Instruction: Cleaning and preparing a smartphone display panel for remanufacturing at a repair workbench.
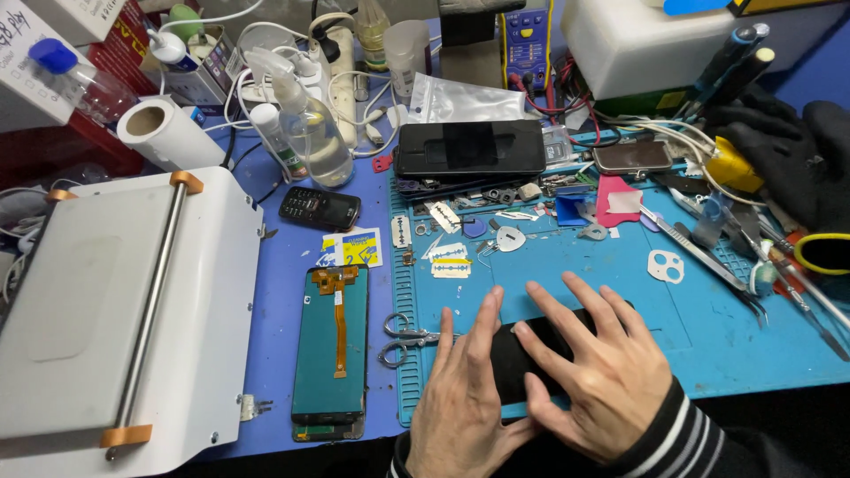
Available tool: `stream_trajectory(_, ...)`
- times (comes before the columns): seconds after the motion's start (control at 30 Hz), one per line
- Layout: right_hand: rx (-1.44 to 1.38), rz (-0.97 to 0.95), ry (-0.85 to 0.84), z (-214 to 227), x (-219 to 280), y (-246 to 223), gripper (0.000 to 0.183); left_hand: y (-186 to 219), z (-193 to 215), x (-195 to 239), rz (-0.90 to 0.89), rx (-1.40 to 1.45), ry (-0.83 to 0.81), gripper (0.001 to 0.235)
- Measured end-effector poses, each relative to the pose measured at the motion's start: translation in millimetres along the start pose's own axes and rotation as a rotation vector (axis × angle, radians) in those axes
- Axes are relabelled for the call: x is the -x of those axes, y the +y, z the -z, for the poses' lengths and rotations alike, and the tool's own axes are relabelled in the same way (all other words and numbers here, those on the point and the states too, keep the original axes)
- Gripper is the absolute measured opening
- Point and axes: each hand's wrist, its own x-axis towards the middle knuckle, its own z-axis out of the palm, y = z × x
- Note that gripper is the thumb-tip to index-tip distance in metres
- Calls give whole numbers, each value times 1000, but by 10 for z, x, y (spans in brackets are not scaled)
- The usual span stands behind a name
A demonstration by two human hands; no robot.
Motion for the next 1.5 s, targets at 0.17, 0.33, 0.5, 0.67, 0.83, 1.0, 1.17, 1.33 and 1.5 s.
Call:
stream_trajectory(0.17,-6,-10,19,1,-83,-2,51,24,38,-9,18,24,-29,104)
stream_trajectory(0.33,-83,-3,-20,196,4,50,39,22,70,-34,28,2,-1,100)
stream_trajectory(0.5,-93,61,-4,303,185,88,23,-33,50,108,24,-71,-84,139)
stream_trajectory(0.67,-137,65,-47,304,243,158,21,-23,34,120,66,-120,-110,158)
stream_trajectory(0.83,-183,105,-18,138,81,222,21,-16,51,116,56,-132,-113,161)
stream_trajectory(1.0,-115,171,2,-47,-81,205,9,-53,61,154,72,-68,-82,162)
stream_trajectory(1.17,-150,182,-6,-1,-76,221,9,-26,126,125,97,-170,36,130)
stream_trajectory(1.33,-170,122,-36,50,42,288,11,14,141,73,139,-276,83,125)
stream_trajectory(1.5,-208,157,-17,-14,-21,225,12,-44,186,101,129,-293,-12,126)
